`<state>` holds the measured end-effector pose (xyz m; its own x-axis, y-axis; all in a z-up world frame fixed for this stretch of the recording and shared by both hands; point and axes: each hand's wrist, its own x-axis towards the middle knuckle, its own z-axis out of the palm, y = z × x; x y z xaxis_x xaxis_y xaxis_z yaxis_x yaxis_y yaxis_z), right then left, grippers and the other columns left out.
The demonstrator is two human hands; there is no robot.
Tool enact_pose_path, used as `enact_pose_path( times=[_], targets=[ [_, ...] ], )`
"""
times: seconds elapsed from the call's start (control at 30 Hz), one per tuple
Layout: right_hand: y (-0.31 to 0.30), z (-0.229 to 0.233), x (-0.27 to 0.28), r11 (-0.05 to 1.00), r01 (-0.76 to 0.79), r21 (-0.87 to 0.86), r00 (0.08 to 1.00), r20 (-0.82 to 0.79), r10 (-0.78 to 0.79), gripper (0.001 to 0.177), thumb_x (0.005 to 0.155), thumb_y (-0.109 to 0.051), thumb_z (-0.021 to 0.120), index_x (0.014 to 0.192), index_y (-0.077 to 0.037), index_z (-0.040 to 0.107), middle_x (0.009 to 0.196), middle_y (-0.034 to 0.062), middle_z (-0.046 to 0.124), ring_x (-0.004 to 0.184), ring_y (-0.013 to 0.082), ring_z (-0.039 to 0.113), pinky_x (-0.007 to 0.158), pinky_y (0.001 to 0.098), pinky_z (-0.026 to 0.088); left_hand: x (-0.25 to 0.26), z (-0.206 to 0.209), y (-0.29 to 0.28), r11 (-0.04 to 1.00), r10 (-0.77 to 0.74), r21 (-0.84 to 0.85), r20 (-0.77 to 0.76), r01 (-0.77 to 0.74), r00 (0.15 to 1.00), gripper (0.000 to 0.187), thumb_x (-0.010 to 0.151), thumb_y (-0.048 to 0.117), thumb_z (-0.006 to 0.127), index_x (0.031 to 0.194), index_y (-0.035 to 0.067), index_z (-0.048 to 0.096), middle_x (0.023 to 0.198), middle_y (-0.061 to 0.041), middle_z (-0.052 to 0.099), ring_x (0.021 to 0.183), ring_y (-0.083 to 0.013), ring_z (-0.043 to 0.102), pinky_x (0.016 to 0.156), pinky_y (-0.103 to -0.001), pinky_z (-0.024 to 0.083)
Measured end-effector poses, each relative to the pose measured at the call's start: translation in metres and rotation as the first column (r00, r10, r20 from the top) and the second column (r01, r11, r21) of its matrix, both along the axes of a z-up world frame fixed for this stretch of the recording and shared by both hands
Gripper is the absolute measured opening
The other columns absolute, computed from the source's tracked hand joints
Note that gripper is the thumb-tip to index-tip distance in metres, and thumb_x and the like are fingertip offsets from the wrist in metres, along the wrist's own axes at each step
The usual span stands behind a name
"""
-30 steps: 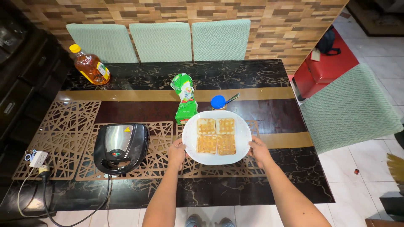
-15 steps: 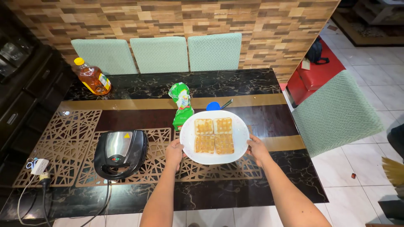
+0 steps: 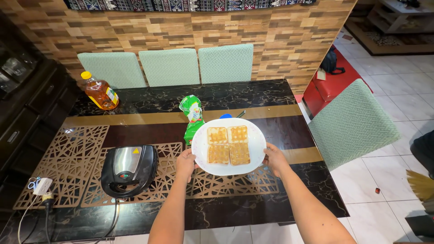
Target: The person spreads peanut butter from a jar onto waffle pieces on a plate using a knife, then closes the jar lid. They unplug the sandwich press, reposition it, and carry the plate of waffles across the table.
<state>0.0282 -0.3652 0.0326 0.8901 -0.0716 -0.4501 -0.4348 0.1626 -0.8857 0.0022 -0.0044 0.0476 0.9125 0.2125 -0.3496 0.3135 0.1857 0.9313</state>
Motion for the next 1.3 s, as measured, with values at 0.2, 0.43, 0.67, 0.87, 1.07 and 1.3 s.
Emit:
enact_pose_path(
  times=[0.2,0.43,0.67,0.87,1.07,1.3],
  targets=[
    [-0.001,0.006,0.002,1.000,-0.007,0.029,0.999,0.044,0.006,0.040,0.101,-0.009,0.046,0.139,-0.008,0.059,0.115,0.0097,0.069,0.096,0.0199,0.065,0.086,0.0352,0.053,0.000,0.009,-0.001,1.000,-0.001,0.012,0.002,0.001,1.000,0.035,0.095,0.005,0.051,0.126,-0.001,0.066,0.115,-0.011,0.074,0.095,-0.0189,0.073,0.082,-0.035,0.063],
    [-0.001,0.015,-0.002,1.000,-0.006,0.005,0.999,0.041,0.006,0.041,0.100,-0.008,0.047,0.139,-0.008,0.059,0.115,0.0094,0.070,0.096,0.0190,0.066,0.085,0.0338,0.053,-0.003,0.010,-0.002,1.000,-0.002,0.018,-0.004,0.002,1.000,0.035,0.095,0.005,0.051,0.125,-0.001,0.067,0.114,-0.010,0.074,0.094,-0.0182,0.073,0.082,-0.034,0.063],
    [0.000,0.021,-0.002,1.000,-0.006,-0.016,0.999,0.040,0.007,0.039,0.100,-0.009,0.048,0.137,-0.007,0.060,0.112,0.0089,0.070,0.093,0.0185,0.065,0.083,0.0341,0.053,-0.004,0.016,-0.002,1.000,0.002,0.026,-0.008,-0.002,1.000,0.034,0.095,0.006,0.052,0.125,0.000,0.067,0.112,-0.011,0.075,0.093,-0.0181,0.073,0.082,-0.034,0.063],
    [-0.003,0.021,-0.004,1.000,-0.006,-0.021,0.999,0.044,0.007,0.039,0.100,-0.010,0.048,0.138,-0.008,0.059,0.111,0.0088,0.070,0.093,0.0187,0.066,0.082,0.0344,0.053,-0.006,0.014,-0.003,1.000,-0.003,0.019,-0.013,0.003,1.000,0.034,0.095,0.006,0.052,0.124,0.000,0.067,0.112,-0.009,0.074,0.093,-0.0170,0.073,0.082,-0.034,0.062],
    [-0.006,0.015,-0.005,1.000,-0.008,-0.022,0.999,0.043,0.009,0.039,0.101,-0.011,0.049,0.138,-0.009,0.060,0.111,0.0074,0.070,0.093,0.0169,0.065,0.083,0.0329,0.052,-0.010,0.016,-0.004,1.000,-0.013,0.001,0.002,0.013,1.000,0.033,0.096,0.005,0.051,0.123,0.000,0.068,0.112,-0.011,0.075,0.091,-0.0176,0.073,0.080,-0.033,0.062],
    [-0.009,0.013,-0.005,1.000,-0.012,-0.027,0.998,0.054,0.014,0.040,0.100,-0.012,0.049,0.139,-0.009,0.060,0.111,0.0080,0.070,0.092,0.0175,0.064,0.082,0.0335,0.051,-0.009,0.020,-0.006,0.998,-0.015,0.057,-0.025,0.017,1.000,0.034,0.096,0.005,0.052,0.125,0.001,0.066,0.117,-0.010,0.075,0.094,-0.0174,0.073,0.081,-0.033,0.062]
  ],
)
